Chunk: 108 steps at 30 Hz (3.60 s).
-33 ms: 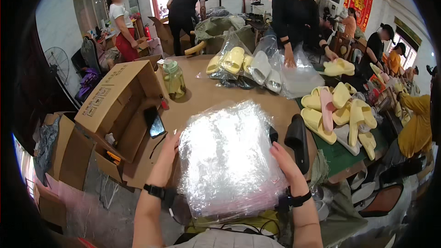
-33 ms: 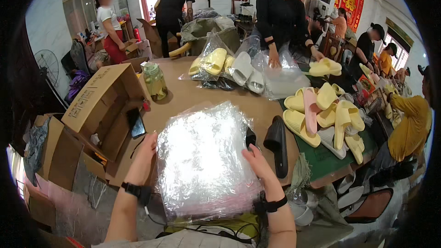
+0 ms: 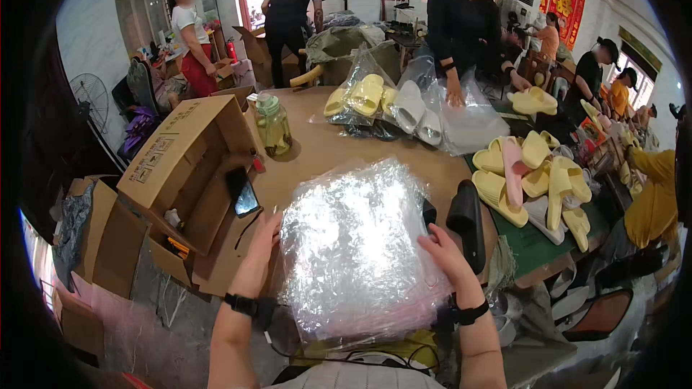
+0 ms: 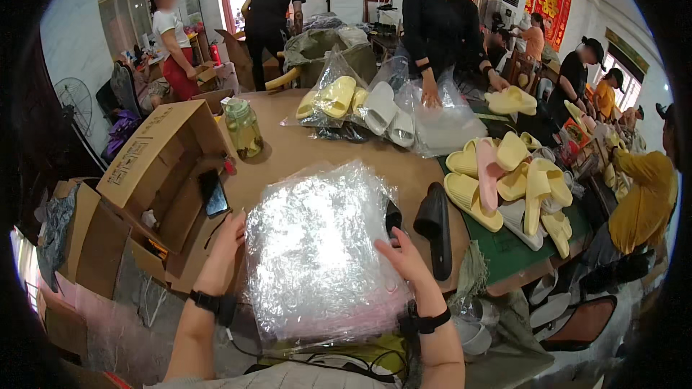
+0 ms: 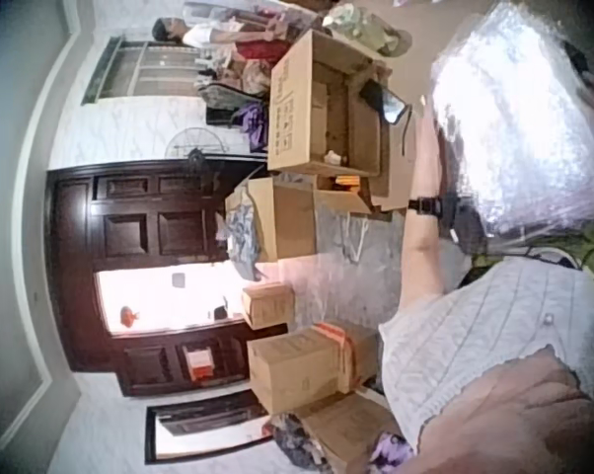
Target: The recorder is packing various colored rubber sandals into plastic bags on a large table in a shared workspace.
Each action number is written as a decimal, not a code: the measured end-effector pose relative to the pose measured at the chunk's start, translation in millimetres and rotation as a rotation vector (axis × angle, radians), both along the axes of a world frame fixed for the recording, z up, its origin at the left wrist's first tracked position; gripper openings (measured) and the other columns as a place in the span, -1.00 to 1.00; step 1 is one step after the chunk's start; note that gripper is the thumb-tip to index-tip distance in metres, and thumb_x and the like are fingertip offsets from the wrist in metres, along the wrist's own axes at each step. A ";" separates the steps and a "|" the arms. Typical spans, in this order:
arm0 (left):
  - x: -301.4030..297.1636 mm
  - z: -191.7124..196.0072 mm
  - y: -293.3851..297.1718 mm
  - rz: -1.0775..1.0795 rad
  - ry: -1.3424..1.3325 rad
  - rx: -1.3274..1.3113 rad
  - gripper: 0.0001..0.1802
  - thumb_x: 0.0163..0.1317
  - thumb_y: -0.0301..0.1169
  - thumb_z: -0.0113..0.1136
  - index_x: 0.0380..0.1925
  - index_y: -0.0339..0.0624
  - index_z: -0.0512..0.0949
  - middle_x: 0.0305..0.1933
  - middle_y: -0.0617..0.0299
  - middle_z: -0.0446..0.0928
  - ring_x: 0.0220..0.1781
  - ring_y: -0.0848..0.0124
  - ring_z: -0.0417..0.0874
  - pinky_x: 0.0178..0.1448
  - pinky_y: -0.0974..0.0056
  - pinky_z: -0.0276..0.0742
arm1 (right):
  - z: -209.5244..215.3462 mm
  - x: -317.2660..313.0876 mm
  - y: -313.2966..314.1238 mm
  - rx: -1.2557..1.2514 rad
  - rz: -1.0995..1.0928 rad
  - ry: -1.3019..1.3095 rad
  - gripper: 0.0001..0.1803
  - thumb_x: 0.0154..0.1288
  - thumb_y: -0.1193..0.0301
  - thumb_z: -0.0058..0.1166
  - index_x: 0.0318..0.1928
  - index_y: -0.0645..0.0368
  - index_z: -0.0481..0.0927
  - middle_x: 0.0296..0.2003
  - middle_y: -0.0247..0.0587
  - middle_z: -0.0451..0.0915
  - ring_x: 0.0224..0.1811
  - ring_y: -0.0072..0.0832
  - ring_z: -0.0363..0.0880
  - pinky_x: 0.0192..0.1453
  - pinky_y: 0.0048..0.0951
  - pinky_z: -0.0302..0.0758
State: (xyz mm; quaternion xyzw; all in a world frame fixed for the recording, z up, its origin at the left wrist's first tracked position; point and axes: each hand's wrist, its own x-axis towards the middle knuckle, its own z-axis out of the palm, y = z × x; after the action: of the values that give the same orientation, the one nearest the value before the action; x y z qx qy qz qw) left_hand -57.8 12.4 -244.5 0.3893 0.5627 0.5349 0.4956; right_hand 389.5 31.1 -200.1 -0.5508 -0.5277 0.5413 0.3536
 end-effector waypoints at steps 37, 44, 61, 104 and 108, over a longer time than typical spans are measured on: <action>98.2 -50.5 13.2 0.052 0.439 0.241 0.00 0.14 -0.33 0.43 0.44 -0.39 0.03 0.32 -0.24 0.39 0.34 0.01 0.48 0.36 0.10 0.40 | -1.3 75.9 55.2 0.377 -0.628 0.238 -0.74 0.38 0.28 0.25 -0.26 0.24 0.57 -0.40 -0.33 0.62 -0.45 -0.70 0.53 -0.53 -0.68 0.37; 104.3 -43.6 4.0 0.002 0.608 0.144 0.12 0.06 -0.26 0.47 0.48 -0.42 -0.03 0.31 -0.32 0.40 0.35 -0.07 0.46 0.38 0.07 0.38 | 16.2 103.6 33.7 0.269 -0.567 0.030 -0.73 0.30 0.30 0.29 -0.28 0.28 0.58 -0.42 -0.28 0.65 -0.50 -0.68 0.56 -0.54 -0.65 0.37; 131.9 19.1 -29.6 -0.603 1.207 0.510 -0.29 0.22 0.11 0.27 0.27 -0.04 0.50 0.42 0.04 0.39 0.48 0.03 0.30 0.51 -0.04 0.20 | -26.0 99.5 -8.7 0.603 -0.522 -0.838 -0.63 0.08 0.29 0.43 -0.23 0.19 0.53 -0.30 -0.12 0.51 -0.23 -0.16 0.55 -0.13 -0.18 0.52; 144.9 -27.0 -11.8 -0.480 1.150 0.449 -0.25 0.25 0.18 0.19 0.29 -0.07 0.47 0.46 -0.03 0.32 0.52 -0.06 0.21 0.56 -0.08 0.07 | 81.4 67.8 -17.5 1.009 -0.395 -0.357 -0.75 0.16 0.62 0.13 -0.11 0.38 0.53 -0.22 0.03 0.57 -0.19 -0.10 0.58 -0.07 -0.27 0.49; 140.3 -18.2 -4.0 -0.518 0.897 0.393 -0.32 0.27 0.09 0.19 0.25 -0.13 0.50 0.45 -0.07 0.34 0.51 -0.03 0.24 0.56 0.00 0.11 | 82.1 -16.6 -53.0 0.790 -0.051 -0.644 -0.81 0.11 0.52 0.20 -0.27 0.32 0.50 -0.26 0.08 0.54 -0.19 0.11 0.58 -0.13 -0.05 0.51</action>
State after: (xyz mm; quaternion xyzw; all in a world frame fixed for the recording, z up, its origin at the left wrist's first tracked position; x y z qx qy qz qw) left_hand 82.5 8.4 -262.7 0.7897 0.4941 0.2725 0.2408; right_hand 372.9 -21.9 -118.0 -0.5267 -0.7607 0.0943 0.3674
